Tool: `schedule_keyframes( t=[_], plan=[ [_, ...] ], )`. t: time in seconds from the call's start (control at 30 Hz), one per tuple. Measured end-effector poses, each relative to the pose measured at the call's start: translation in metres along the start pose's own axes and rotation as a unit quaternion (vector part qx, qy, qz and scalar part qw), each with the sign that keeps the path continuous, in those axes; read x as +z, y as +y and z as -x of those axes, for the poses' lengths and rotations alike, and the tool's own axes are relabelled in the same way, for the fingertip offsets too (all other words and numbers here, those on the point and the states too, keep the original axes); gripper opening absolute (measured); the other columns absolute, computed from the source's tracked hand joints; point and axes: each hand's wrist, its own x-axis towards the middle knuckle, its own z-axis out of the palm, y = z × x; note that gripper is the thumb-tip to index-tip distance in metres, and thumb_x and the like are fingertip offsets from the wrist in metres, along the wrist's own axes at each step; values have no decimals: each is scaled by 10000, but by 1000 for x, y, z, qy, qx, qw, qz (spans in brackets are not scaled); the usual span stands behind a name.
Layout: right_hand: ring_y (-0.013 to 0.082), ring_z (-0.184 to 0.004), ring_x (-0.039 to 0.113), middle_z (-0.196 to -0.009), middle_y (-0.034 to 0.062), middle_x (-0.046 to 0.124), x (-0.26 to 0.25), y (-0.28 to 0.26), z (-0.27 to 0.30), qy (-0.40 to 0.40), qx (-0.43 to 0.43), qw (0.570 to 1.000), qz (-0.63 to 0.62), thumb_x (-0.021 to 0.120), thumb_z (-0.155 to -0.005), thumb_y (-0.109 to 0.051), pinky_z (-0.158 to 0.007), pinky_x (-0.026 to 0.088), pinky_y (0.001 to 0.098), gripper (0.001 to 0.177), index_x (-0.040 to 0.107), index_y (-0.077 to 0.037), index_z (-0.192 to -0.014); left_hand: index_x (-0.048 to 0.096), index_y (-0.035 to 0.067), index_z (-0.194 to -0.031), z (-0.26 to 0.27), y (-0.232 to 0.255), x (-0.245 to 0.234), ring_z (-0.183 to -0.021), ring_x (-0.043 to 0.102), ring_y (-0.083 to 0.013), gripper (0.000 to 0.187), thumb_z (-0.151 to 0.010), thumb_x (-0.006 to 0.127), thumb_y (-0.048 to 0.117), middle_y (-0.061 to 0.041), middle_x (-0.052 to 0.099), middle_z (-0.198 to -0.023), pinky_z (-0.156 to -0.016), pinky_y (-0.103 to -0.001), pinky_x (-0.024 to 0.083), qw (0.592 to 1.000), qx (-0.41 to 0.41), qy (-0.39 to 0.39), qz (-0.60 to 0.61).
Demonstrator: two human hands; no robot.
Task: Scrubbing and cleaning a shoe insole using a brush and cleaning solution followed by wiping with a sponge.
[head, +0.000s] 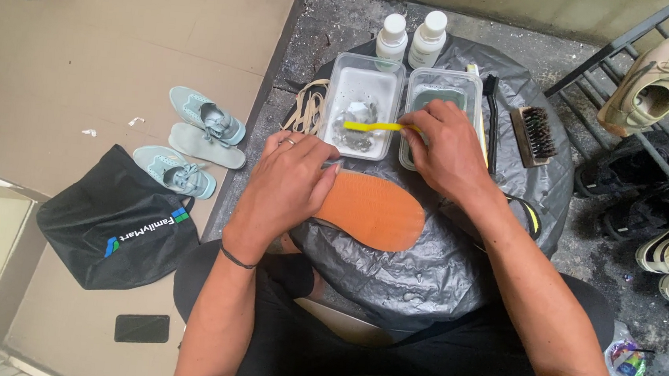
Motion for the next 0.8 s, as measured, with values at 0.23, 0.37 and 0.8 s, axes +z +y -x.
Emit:
schedule_keyframes(
  t=[0.23, 0.37, 0.8],
  plan=[
    [242, -813, 554, -803, 39, 507, 4, 7, 2, 38, -2, 999, -9, 661, -870, -96, -728, 437, 341, 69, 643, -109, -935, 644, 62, -970, -1, -3, -3, -874, 629, -271, 160, -883, 570, 174, -109, 633, -799, -931, -429, 364, 1000, -16, -16, 8],
    [252, -803, 557, -793, 36, 516, 4, 11, 3, 42, -8, 999, 15, 682, -838, -107, -714, 433, 355, 82, 649, -118, -912, 644, 55, -974, -1, -5, -2, -872, 630, -281, 176, -883, 562, 180, -118, 638, -812, -926, -439, 374, 999, -33, -26, 17],
    [206, -794, 581, -815, 3, 551, -8, 21, 10, 55, 47, 996, -50, 625, -923, -169, -748, 386, 311, 63, 653, -159, -979, 645, 40, -997, -13, 5, -1, -888, 638, -305, 201, -883, 554, 178, -145, 649, -820, -931, -446, 372, 997, -24, -60, 30]
  ],
)
